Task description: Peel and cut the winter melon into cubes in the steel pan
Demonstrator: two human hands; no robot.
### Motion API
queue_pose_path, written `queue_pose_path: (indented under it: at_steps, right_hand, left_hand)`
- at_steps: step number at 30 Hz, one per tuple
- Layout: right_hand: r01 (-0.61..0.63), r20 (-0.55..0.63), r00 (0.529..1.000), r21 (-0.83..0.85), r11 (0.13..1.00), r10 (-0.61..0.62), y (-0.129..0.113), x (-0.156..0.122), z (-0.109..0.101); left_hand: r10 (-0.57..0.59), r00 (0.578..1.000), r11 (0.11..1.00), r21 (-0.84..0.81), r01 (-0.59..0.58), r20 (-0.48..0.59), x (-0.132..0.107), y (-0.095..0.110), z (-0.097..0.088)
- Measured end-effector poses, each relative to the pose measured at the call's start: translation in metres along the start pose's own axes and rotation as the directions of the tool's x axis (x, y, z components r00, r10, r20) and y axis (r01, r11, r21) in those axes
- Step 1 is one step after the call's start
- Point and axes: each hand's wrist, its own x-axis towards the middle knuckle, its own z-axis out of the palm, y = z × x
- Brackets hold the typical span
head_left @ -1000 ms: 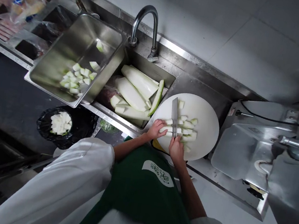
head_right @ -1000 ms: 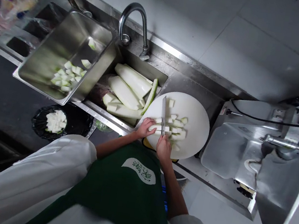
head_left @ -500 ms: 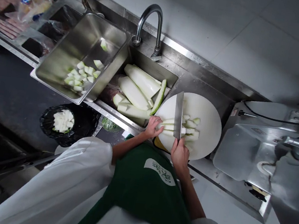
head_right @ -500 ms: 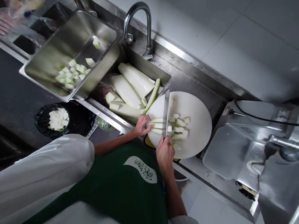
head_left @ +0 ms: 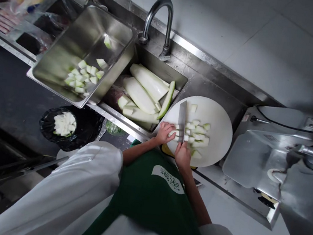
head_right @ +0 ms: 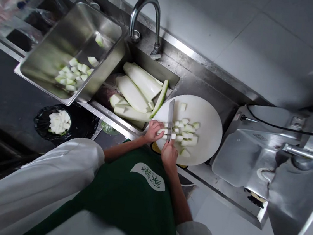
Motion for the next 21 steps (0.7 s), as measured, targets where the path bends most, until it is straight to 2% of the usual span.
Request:
queue_pose_path:
  at_steps: [3,6,9,11,13,15,18,21]
  right_hand:
    - [0.036,-0.034,0.999,0.050,0.998,-0.035,0.015,0.012,-0.001]
    - [0.069,-0.040,0.997,0.062,0.996,-0.067,0.023,0.013,-0.013]
    - [0.051,-0.075,0.996,0.019,0.999,-0.049,0.014,-0.002,-0.022]
    - [0.028,-0.108,0.994,-0.008,1.000,-0.029,0.003,-0.017,-0.024]
    - [0.033,-0.111,0.993,-0.015,0.999,-0.035,-0.009,-0.029,-0.022]
    - [0.042,-0.071,0.997,-0.017,0.999,-0.043,-0.019,-0.035,-0.020]
    - [0.018,0.007,1.000,-0.041,0.999,-0.018,-0.030,-0.035,-0.015]
    - [-0.029,0.045,0.998,-0.076,0.997,0.032,-0.040,-0.030,-0.008]
  left_hand:
    - [-0.005,1.000,1.000,-0.009,0.005,0.012,-0.001,-0.002,0.002]
    - [0.019,1.000,0.999,-0.043,-0.019,-0.003,-0.004,-0.004,-0.003]
    - [-0.014,0.992,0.998,-0.065,0.006,-0.129,-0.009,-0.007,-0.015]
    - [-0.073,0.966,0.997,-0.053,0.061,-0.248,-0.012,-0.008,-0.022]
    - [-0.109,0.944,0.994,-0.037,0.103,-0.312,-0.014,-0.007,-0.023]
    - [-0.119,0.947,0.993,-0.027,0.116,-0.297,-0.015,-0.003,-0.020]
    - [-0.113,0.974,0.993,-0.002,0.115,-0.195,-0.015,0.005,-0.008]
    - [-0.125,0.983,0.991,0.039,0.131,-0.134,-0.015,0.009,0.002]
